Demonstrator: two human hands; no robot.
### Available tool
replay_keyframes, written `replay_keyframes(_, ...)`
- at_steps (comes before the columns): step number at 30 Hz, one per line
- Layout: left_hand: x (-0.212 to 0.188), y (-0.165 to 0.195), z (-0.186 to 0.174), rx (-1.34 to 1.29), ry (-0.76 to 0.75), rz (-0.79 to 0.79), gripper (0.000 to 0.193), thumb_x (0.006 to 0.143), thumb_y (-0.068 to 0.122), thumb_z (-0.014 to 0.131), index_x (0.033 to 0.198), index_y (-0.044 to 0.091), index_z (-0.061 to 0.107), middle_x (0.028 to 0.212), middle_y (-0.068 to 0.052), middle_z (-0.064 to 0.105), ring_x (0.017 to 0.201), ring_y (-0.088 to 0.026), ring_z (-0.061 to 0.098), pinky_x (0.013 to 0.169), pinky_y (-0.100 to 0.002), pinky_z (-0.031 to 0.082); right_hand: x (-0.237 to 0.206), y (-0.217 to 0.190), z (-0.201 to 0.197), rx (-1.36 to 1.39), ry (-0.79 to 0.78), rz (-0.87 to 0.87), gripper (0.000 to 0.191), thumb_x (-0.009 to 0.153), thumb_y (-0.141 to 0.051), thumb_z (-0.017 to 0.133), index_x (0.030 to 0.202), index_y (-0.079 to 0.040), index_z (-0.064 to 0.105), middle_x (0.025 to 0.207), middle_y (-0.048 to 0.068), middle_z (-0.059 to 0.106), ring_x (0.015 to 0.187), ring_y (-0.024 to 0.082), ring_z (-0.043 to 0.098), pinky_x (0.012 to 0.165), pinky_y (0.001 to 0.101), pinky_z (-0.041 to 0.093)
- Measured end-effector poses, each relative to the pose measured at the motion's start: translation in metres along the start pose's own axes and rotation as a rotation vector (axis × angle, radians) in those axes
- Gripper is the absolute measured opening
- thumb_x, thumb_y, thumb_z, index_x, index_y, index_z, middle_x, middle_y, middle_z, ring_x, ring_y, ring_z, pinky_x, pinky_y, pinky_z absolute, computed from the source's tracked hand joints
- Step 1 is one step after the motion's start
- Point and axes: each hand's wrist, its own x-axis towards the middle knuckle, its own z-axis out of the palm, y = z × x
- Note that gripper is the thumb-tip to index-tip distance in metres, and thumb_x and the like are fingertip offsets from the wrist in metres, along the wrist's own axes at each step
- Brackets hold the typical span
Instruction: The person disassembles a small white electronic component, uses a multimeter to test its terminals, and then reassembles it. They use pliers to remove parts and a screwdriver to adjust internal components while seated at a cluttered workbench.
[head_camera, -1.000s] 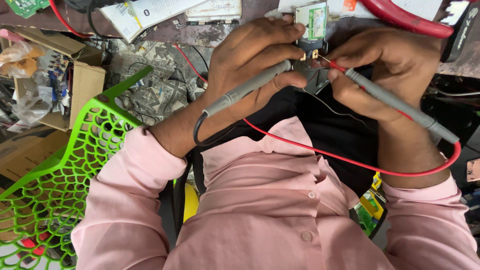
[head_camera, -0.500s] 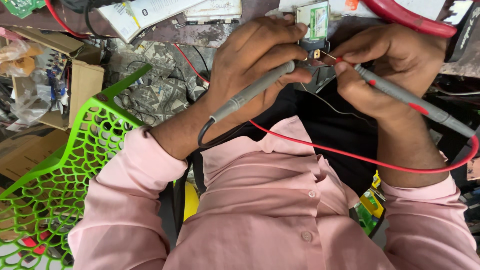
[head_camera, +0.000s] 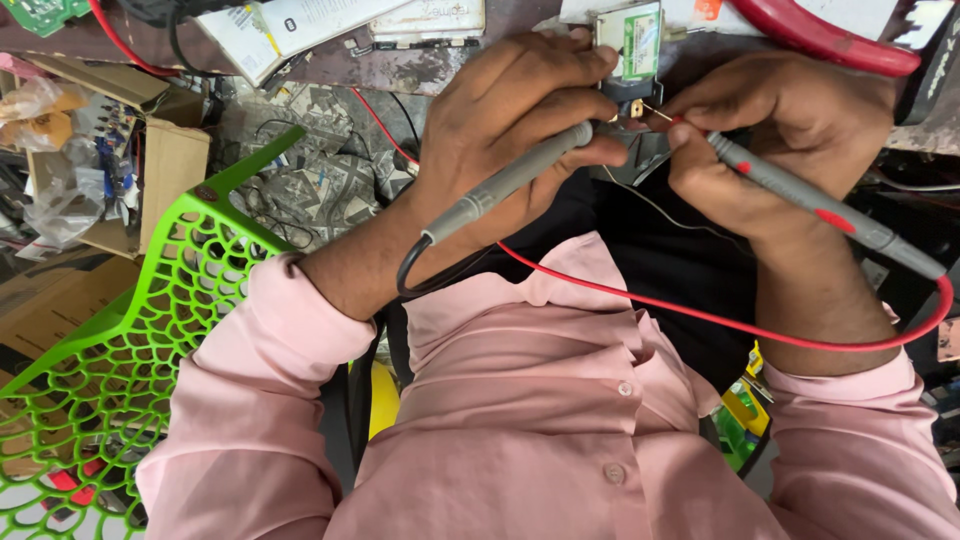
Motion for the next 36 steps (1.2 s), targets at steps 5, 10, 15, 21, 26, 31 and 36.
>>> replay_keyframes(5, 0.000, 0.003, -0.003, 0.023, -0.001, -0.014, 0.034, 0.098, 0.033, 0.082, 0.108, 0.002, 0.071, 0.124, -0.010, 0.067, 0.116, -0.030, 0.066, 0.096, -0.038, 0.057, 0.001, -0.003, 0.004, -0.084, 0.008, -0.052, 0.020, 0.101, 0.013, 0.075, 0.093, 0.008, 0.056, 0.093, 0.022, 0.070, 0.081, 0.024, 0.072, 0.075, 0.0308, 0.060)
replay_keyframes(10, 0.001, 0.005, -0.006, -0.006, -0.001, -0.030, 0.031, 0.097, 0.029, 0.080, 0.108, 0.003, 0.071, 0.124, -0.009, 0.066, 0.116, -0.029, 0.066, 0.095, -0.038, 0.056, -0.003, -0.004, 0.006, -0.130, 0.036, -0.043, 0.023, 0.100, 0.008, 0.076, 0.094, 0.006, 0.054, 0.094, 0.022, 0.071, 0.082, 0.024, 0.072, 0.076, 0.0305, 0.060)
replay_keyframes(15, 0.000, 0.009, -0.012, 0.062, 0.019, -0.021, 0.033, 0.098, 0.031, 0.082, 0.110, 0.005, 0.068, 0.124, -0.007, 0.065, 0.117, -0.029, 0.065, 0.097, -0.039, 0.055, -0.006, -0.007, 0.012, -0.081, 0.058, -0.005, 0.022, 0.101, 0.010, 0.074, 0.098, 0.007, 0.052, 0.099, 0.024, 0.072, 0.088, 0.025, 0.074, 0.082, 0.0312, 0.061)
replay_keyframes(21, -0.003, 0.008, -0.011, 0.027, 0.018, -0.036, 0.029, 0.099, 0.030, 0.082, 0.111, 0.006, 0.069, 0.123, -0.006, 0.064, 0.117, -0.027, 0.066, 0.096, -0.038, 0.056, -0.008, -0.008, 0.013, -0.074, 0.061, 0.019, 0.025, 0.101, 0.011, 0.074, 0.095, 0.007, 0.050, 0.098, 0.026, 0.071, 0.088, 0.026, 0.073, 0.082, 0.0334, 0.061)
replay_keyframes(26, -0.003, 0.010, -0.005, -0.018, 0.006, -0.103, 0.028, 0.097, 0.032, 0.079, 0.110, 0.009, 0.071, 0.124, -0.007, 0.066, 0.112, -0.027, 0.067, 0.094, -0.037, 0.057, -0.005, -0.005, 0.008, 0.070, 0.087, 0.101, 0.019, 0.098, 0.010, 0.072, 0.095, 0.006, 0.054, 0.095, 0.022, 0.070, 0.082, 0.022, 0.071, 0.075, 0.0297, 0.059)
replay_keyframes(31, 0.000, 0.014, -0.002, -0.060, 0.004, -0.172, 0.033, 0.099, 0.037, 0.079, 0.114, 0.009, 0.070, 0.128, -0.005, 0.067, 0.117, -0.026, 0.067, 0.100, -0.036, 0.057, -0.001, -0.006, 0.004, 0.056, 0.056, 0.115, 0.016, 0.092, 0.013, 0.070, 0.094, 0.006, 0.055, 0.092, 0.023, 0.069, 0.078, 0.023, 0.070, 0.071, 0.0296, 0.057)
replay_keyframes(36, 0.000, 0.014, -0.002, -0.062, -0.011, -0.153, 0.035, 0.100, 0.036, 0.079, 0.119, 0.008, 0.070, 0.131, -0.006, 0.066, 0.121, -0.027, 0.065, 0.105, -0.037, 0.055, 0.001, -0.006, 0.003, 0.094, 0.037, 0.077, 0.019, 0.098, 0.013, 0.070, 0.094, 0.005, 0.054, 0.096, 0.021, 0.070, 0.084, 0.022, 0.071, 0.075, 0.0285, 0.059)
